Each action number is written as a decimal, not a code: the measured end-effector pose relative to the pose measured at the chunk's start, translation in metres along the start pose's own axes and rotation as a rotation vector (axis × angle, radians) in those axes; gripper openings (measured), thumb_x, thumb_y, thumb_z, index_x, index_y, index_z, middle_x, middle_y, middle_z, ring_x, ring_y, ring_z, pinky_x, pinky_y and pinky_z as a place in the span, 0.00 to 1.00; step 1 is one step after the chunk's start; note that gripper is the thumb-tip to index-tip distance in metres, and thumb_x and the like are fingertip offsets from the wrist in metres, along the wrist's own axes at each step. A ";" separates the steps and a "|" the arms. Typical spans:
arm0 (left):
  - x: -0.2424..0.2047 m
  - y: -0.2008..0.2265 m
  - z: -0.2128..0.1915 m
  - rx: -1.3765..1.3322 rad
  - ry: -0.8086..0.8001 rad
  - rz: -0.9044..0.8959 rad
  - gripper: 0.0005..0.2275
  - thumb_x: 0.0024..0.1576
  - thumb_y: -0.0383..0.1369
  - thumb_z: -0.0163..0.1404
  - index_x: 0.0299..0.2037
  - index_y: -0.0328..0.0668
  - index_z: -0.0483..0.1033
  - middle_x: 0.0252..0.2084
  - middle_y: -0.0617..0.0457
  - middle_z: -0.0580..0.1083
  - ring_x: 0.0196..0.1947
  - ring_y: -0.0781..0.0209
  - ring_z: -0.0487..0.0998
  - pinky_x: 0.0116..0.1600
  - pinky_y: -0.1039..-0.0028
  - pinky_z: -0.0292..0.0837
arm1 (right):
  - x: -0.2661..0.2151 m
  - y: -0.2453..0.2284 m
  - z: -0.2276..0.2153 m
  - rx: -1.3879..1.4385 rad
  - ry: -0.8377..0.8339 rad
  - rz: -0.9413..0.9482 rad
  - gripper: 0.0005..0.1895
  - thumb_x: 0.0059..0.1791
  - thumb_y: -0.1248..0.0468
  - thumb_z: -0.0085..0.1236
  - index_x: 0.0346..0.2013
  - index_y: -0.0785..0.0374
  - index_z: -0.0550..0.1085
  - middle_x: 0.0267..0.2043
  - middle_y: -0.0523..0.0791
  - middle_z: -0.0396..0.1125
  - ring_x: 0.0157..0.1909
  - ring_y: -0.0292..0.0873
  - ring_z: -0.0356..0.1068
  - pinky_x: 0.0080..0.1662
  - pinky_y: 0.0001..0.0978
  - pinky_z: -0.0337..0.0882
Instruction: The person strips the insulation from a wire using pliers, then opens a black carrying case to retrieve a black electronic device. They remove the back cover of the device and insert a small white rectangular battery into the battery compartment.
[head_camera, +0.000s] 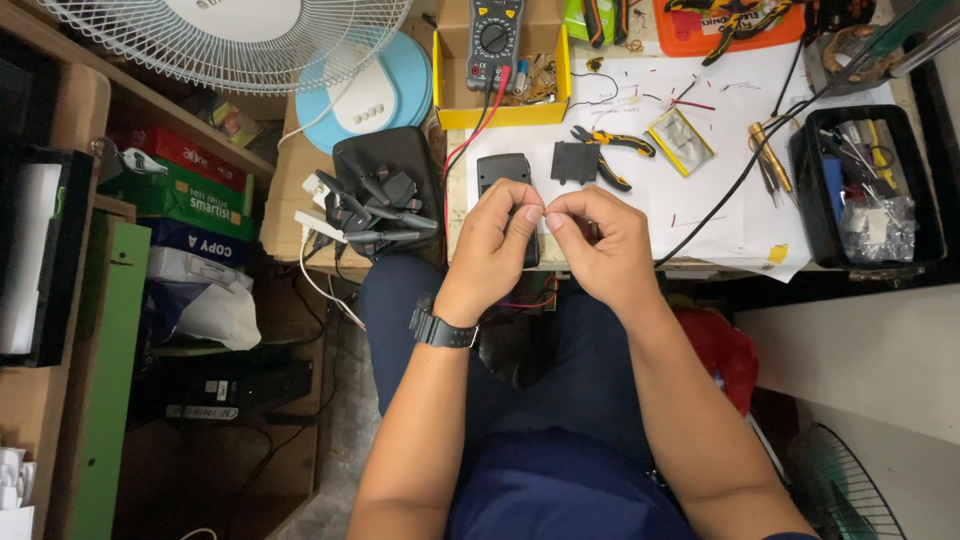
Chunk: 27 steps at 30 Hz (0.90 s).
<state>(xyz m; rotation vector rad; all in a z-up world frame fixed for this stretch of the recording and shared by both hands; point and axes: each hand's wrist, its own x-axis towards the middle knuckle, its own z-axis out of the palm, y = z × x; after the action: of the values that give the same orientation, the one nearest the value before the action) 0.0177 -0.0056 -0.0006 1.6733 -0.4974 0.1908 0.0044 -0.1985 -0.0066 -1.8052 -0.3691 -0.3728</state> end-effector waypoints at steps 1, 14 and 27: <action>0.000 -0.001 0.001 0.008 0.002 0.003 0.08 0.78 0.31 0.49 0.47 0.37 0.79 0.37 0.48 0.73 0.41 0.50 0.78 0.54 0.57 0.77 | 0.001 0.000 0.000 -0.003 -0.003 -0.003 0.04 0.60 0.74 0.66 0.44 0.66 0.85 0.31 0.47 0.71 0.33 0.39 0.74 0.35 0.31 0.70; 0.001 -0.003 0.004 0.175 -0.011 -0.009 0.13 0.80 0.34 0.39 0.47 0.34 0.72 0.36 0.42 0.69 0.40 0.32 0.77 0.52 0.50 0.76 | -0.005 0.008 0.004 0.034 0.011 0.071 0.20 0.58 0.75 0.66 0.64 0.66 0.75 0.39 0.49 0.79 0.35 0.34 0.71 0.31 0.25 0.68; 0.001 -0.008 0.004 0.273 -0.015 -0.041 0.08 0.78 0.29 0.43 0.49 0.33 0.72 0.38 0.39 0.71 0.45 0.25 0.79 0.55 0.49 0.77 | -0.008 0.037 0.011 0.139 0.062 0.157 0.24 0.56 0.77 0.68 0.67 0.64 0.74 0.44 0.47 0.81 0.36 0.29 0.71 0.34 0.17 0.68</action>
<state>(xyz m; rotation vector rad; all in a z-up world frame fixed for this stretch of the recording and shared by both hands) 0.0211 -0.0089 -0.0081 1.9506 -0.4626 0.2239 0.0135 -0.1977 -0.0445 -1.6705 -0.2032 -0.2856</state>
